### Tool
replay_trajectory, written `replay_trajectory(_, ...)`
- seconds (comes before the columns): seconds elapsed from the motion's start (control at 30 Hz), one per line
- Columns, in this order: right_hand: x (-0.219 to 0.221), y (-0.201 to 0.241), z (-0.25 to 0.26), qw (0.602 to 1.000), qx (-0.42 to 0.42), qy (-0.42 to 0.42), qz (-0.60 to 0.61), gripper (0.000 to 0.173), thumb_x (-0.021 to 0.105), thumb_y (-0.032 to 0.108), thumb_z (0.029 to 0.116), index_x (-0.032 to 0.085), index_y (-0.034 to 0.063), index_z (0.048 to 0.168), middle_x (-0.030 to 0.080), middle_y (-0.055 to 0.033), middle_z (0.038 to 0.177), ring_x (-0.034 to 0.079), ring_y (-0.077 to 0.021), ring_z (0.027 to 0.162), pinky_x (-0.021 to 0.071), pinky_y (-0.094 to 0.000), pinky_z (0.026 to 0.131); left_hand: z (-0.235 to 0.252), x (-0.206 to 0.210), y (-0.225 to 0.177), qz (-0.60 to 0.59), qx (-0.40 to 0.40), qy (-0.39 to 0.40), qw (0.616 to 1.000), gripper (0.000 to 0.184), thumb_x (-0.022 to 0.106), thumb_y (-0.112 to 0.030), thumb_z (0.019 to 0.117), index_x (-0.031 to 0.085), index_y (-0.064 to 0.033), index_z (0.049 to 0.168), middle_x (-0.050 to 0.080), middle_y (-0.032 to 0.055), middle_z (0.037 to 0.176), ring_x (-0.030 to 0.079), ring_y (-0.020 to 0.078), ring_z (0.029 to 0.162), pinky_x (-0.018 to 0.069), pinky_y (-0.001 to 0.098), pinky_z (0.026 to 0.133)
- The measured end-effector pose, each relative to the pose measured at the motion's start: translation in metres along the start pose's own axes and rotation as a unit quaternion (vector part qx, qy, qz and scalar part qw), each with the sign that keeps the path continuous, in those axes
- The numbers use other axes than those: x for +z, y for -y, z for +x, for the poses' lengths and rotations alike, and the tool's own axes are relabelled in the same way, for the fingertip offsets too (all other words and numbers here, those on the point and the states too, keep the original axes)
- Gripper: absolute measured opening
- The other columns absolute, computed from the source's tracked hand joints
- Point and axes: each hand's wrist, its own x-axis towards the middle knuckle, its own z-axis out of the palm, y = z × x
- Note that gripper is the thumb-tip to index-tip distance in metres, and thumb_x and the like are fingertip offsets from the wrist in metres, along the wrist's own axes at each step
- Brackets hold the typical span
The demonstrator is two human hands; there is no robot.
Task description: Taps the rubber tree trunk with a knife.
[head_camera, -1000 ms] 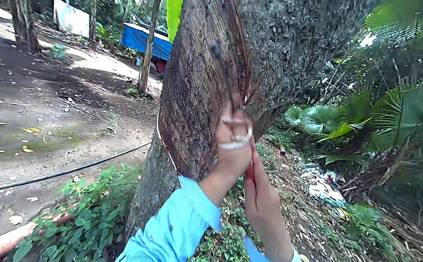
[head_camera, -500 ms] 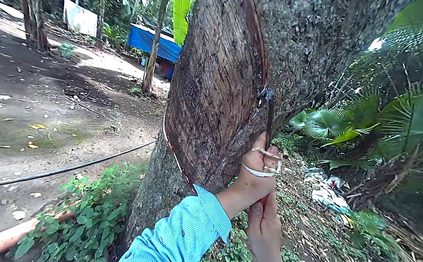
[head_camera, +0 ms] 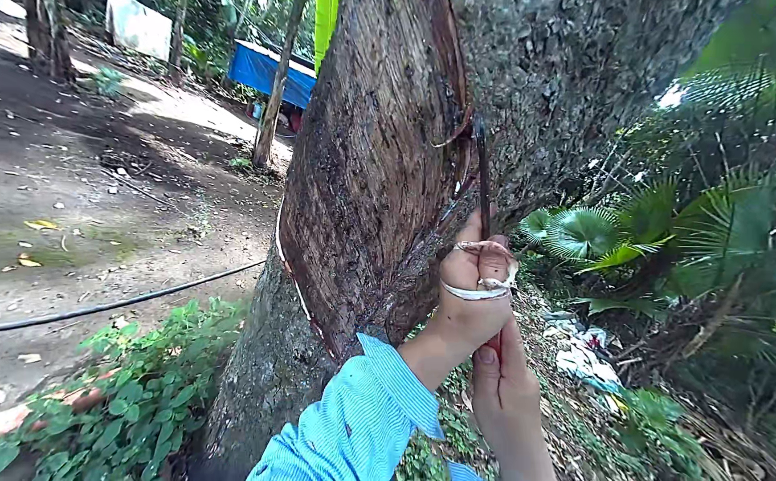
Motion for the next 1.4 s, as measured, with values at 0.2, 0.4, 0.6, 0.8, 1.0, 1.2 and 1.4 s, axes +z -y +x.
replay_trajectory(0.2,-0.004,0.008,0.021,0.999,-0.013,0.014,-0.044,0.056,0.034,0.034,0.1116,0.041,-0.0056,0.151,0.070,-0.0110,0.096,0.058,-0.0013,0.064,0.0521,-0.0189,0.061,0.010,0.000,-0.008,0.041,0.037,0.006,0.998,0.041,0.042,-0.001,0.1010,0.043,0.0145,0.139,0.049,-0.0076,0.068,0.046,-0.0064,0.057,0.0435,0.0123,0.056)
replay_trajectory(0.4,0.008,0.045,0.078,0.999,-0.021,0.021,-0.043,0.058,0.033,0.037,0.1118,0.033,0.0024,0.158,0.068,-0.0108,0.093,0.057,-0.0075,0.062,0.0517,-0.0278,0.057,0.070,0.002,-0.071,0.063,0.044,-0.020,0.997,0.039,0.037,-0.011,0.1107,0.043,0.0014,0.147,0.050,-0.0003,0.070,0.044,0.0034,0.049,0.0434,0.0188,0.045)
replay_trajectory(0.6,0.011,0.048,-0.029,0.996,0.068,-0.004,-0.060,0.058,0.037,0.019,0.1083,0.034,-0.0302,0.137,0.066,-0.0319,0.104,0.065,-0.0008,0.082,0.0509,-0.0150,0.081,-0.019,-0.024,-0.025,0.026,-0.084,0.078,0.993,0.044,0.036,-0.006,0.1057,0.039,0.0129,0.145,0.052,-0.0038,0.078,0.047,-0.0028,0.057,0.0460,0.0152,0.055)
replay_trajectory(0.8,0.015,0.037,0.033,0.999,0.009,-0.036,-0.021,0.065,0.034,0.042,0.1115,0.036,-0.0085,0.152,0.069,-0.0118,0.110,0.057,0.0067,0.072,0.0504,-0.0132,0.067,0.034,-0.004,-0.045,0.014,-0.026,0.054,0.998,0.045,0.041,-0.004,0.1058,0.042,0.0025,0.150,0.051,-0.0026,0.071,0.044,-0.0015,0.053,0.0425,0.0150,0.051)
replay_trajectory(1.0,0.002,0.038,-0.022,0.998,0.065,-0.002,-0.012,0.068,0.034,0.043,0.1111,0.033,-0.0123,0.151,0.070,-0.0157,0.105,0.058,0.0082,0.071,0.0513,-0.0129,0.068,-0.011,-0.012,-0.034,-0.044,-0.063,0.052,0.996,0.042,0.039,-0.001,0.1041,0.039,0.0152,0.143,0.052,-0.0050,0.078,0.045,-0.0073,0.058,0.0435,0.0103,0.056)
replay_trajectory(1.2,-0.001,0.036,-0.019,0.997,0.068,-0.016,0.014,0.067,0.035,0.044,0.1106,0.034,-0.0066,0.154,0.069,-0.0064,0.103,0.054,0.0118,0.069,0.0490,-0.0098,0.063,-0.008,-0.005,-0.035,-0.044,-0.076,0.048,0.995,0.041,0.040,0.000,0.1040,0.042,0.0124,0.143,0.052,-0.0051,0.074,0.047,-0.0063,0.056,0.0449,0.0105,0.055)
replay_trajectory(1.4,-0.007,0.050,-0.019,0.996,0.087,0.031,0.018,0.068,0.035,0.033,0.1113,0.031,-0.0281,0.140,0.066,-0.0270,0.100,0.058,0.0062,0.076,0.0489,-0.0111,0.073,-0.015,-0.007,-0.040,-0.058,-0.064,0.023,0.996,0.041,0.037,0.003,0.1028,0.035,0.0232,0.138,0.055,-0.0034,0.083,0.049,-0.0099,0.064,0.0460,0.0079,0.064)
